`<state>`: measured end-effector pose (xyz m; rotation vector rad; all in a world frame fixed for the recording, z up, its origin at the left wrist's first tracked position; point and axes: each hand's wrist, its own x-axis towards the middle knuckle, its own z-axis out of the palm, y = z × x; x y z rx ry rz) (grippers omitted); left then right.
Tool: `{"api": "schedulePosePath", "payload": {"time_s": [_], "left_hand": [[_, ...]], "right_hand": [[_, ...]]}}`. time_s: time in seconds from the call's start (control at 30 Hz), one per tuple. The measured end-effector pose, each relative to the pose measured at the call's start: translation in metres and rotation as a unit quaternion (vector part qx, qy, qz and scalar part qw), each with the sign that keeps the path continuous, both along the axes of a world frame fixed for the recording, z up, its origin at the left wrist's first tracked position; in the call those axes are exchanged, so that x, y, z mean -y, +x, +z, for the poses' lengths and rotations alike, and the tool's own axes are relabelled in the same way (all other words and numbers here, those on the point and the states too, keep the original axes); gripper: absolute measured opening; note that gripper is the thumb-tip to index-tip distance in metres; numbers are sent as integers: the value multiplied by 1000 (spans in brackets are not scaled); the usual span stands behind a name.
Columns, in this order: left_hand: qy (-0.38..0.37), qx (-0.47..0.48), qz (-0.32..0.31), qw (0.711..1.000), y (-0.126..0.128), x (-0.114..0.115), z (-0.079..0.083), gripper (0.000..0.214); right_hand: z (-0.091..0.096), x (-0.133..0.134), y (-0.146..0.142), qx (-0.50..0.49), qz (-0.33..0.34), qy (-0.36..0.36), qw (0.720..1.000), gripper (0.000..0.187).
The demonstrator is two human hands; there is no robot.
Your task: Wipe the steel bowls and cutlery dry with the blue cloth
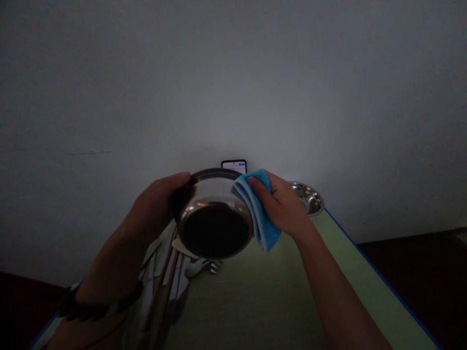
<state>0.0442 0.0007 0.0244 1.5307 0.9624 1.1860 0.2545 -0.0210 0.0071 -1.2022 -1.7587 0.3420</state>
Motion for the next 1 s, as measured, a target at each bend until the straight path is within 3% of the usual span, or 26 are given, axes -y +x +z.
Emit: {"api": "schedulePosePath", "payload": {"time_s": [0.17, 0.3, 0.4, 0.5, 0.6, 0.7, 0.83, 0.93, 1.0], "left_hand": [[17, -212, -130, 969, 4, 8, 6, 34], [53, -246, -127, 960, 7, 8, 7, 37], [32, -189, -95, 977, 8, 6, 4, 36], [3, -65, -28, 998, 8, 2, -1, 35], [-26, 62, 40, 997, 7, -2, -8, 33], [-46, 91, 48, 994, 7, -4, -10, 31], [-32, -30, -15, 999, 8, 1, -5, 33], [-3, -166, -91, 982, 11, 6, 0, 35], [46, -215, -101, 970, 14, 8, 1, 36]], "right_hand": [[6, 6, -9, 123, 86, -43, 988, 32], [6, 7, -15, 126, 91, -57, 986, 32], [4, 5, -13, 73, 72, -41, 994, 32], [1, 2, -9, -13, 22, -23, 999, 34], [-1, 0, -5, -83, -16, -27, 996, 36], [0, -2, -1, -79, -23, -19, 996, 36], [4, 0, 2, -8, 13, -26, 1000, 35], [6, 2, -1, 71, 78, -53, 993, 34], [6, 3, -5, 96, 97, -59, 989, 33]]}}
